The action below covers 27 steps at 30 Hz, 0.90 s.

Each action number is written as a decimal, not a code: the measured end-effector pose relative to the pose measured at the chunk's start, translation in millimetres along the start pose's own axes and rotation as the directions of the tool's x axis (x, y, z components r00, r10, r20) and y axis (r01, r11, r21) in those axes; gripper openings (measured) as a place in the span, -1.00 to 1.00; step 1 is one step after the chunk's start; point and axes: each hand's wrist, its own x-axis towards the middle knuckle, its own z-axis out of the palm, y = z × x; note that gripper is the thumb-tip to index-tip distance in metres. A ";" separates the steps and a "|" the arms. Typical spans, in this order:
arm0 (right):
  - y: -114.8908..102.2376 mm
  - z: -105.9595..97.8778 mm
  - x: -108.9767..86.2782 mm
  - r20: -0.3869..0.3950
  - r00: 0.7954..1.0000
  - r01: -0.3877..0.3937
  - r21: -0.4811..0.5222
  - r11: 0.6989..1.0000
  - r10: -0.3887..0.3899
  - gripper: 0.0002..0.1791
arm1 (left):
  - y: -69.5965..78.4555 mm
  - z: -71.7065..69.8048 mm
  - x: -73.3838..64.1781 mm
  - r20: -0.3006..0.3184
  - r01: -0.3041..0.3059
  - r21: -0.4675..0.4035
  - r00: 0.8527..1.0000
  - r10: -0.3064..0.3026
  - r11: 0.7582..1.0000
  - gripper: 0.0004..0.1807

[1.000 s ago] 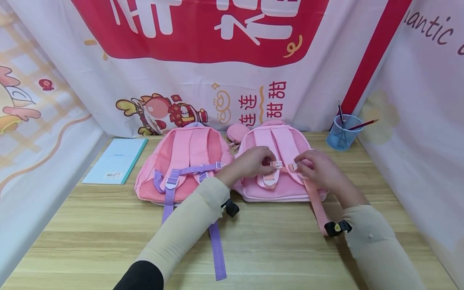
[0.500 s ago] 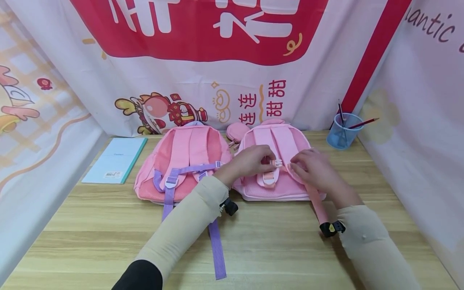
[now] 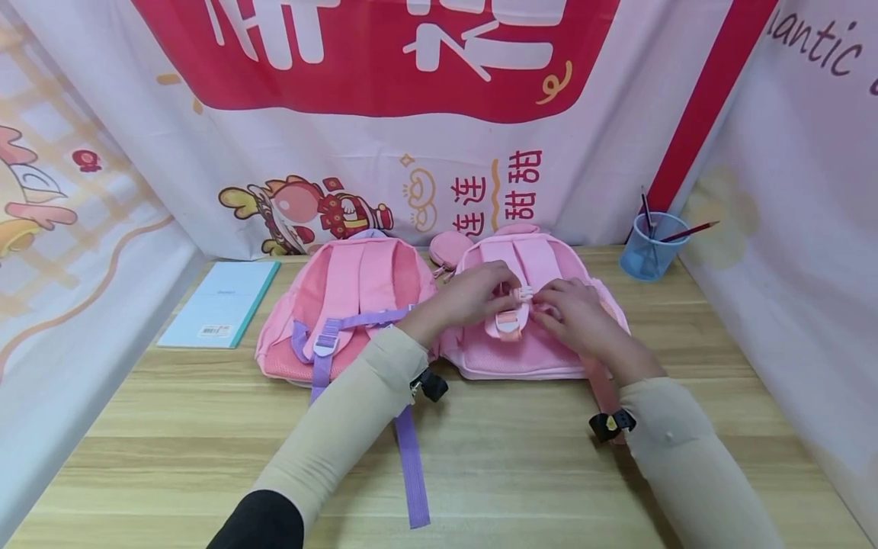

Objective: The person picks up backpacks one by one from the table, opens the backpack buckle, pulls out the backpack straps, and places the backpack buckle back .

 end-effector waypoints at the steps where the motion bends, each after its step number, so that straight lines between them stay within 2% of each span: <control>1: 0.4 0.2 1.1 -0.008 1.000 0.007 0.006 1.000 -0.007 -0.65 | -0.2 -1.4 0.0 -0.001 -0.004 -0.002 1.000 0.004 1.000 -0.67; 4: 0.4 -0.1 3.4 -0.021 1.000 0.005 0.065 0.998 -0.004 -0.67 | -0.9 -5.3 0.1 -0.011 -0.017 -0.009 1.000 0.017 1.000 -0.68; 8: -2.3 -2.1 5.5 0.006 0.998 -0.065 0.159 0.985 0.065 -0.62 | -0.3 -10.1 -1.4 -0.030 -0.019 -0.018 0.999 0.018 1.000 -0.70; 12: -5.5 -4.1 5.8 0.050 0.989 -0.148 0.199 0.969 0.141 -0.56 | -0.7 -10.9 -2.3 -0.050 -0.014 -0.028 0.999 0.013 1.000 -0.71; 18: -6.4 -5.9 4.9 0.017 0.985 -0.171 0.261 0.950 0.173 -0.57 | -3.3 -10.0 -1.9 -0.070 -0.004 -0.072 0.998 -0.001 0.997 -0.73; 23: -9.2 -10.6 2.5 -0.014 0.974 -0.207 0.349 0.914 0.226 -0.44 | -4.3 -11.2 -2.4 -0.083 0.015 -0.136 0.996 -0.027 0.991 -0.74; 27: -10.9 -14.5 1.4 -0.035 0.966 -0.216 0.433 0.875 0.256 -0.36 | -5.4 -11.1 -2.4 -0.106 0.014 -0.153 0.994 -0.031 0.988 -0.74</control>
